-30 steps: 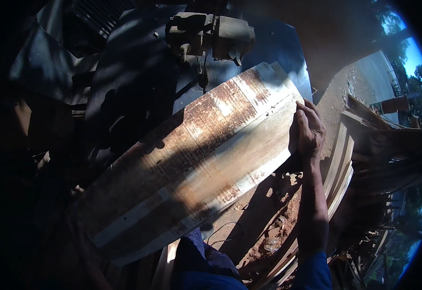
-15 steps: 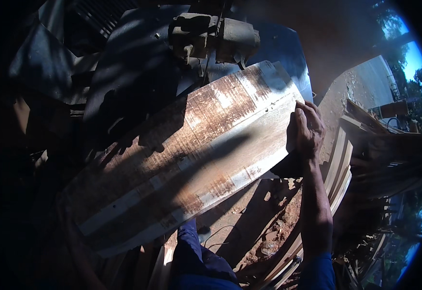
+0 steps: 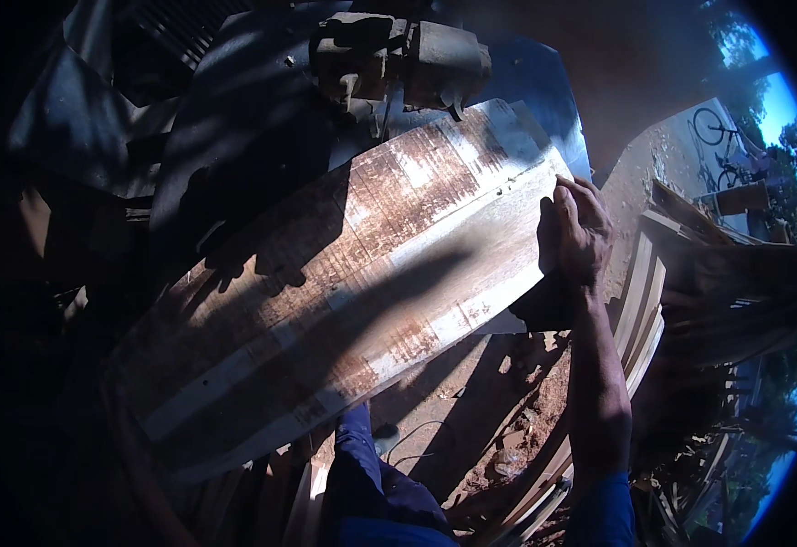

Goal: The person positions a piece of wood on a band saw table and feeds it through the blade by hand to make a straight cut.

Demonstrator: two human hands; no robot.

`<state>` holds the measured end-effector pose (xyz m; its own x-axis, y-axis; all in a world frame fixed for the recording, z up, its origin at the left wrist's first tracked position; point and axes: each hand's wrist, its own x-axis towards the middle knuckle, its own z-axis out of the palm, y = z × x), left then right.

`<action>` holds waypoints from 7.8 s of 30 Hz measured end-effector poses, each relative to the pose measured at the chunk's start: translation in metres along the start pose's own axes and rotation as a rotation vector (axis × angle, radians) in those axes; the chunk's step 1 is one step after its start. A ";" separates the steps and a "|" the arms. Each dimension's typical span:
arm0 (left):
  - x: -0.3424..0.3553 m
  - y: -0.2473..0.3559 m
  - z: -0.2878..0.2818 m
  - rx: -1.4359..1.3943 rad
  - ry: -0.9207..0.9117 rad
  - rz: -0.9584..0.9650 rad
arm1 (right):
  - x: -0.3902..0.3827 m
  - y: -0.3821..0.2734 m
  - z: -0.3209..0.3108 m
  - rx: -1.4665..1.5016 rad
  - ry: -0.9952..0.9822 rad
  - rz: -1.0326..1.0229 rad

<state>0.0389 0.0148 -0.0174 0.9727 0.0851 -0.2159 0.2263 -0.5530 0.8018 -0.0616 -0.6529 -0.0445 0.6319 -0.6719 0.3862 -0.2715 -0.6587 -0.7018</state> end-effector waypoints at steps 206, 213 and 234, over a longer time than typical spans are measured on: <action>-0.072 0.027 0.027 -0.136 0.059 -0.094 | 0.031 0.011 0.012 0.266 -0.014 0.111; -0.077 0.029 0.032 -0.184 0.077 -0.106 | 0.032 0.014 0.012 0.261 0.003 0.107; -0.095 0.046 0.042 0.018 0.170 -0.085 | 0.037 0.010 0.015 0.268 -0.016 0.131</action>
<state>-0.0456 -0.0536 0.0160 0.9450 0.2704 -0.1841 0.3088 -0.5522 0.7744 -0.0295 -0.6795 -0.0465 0.6162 -0.7386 0.2736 -0.1514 -0.4520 -0.8791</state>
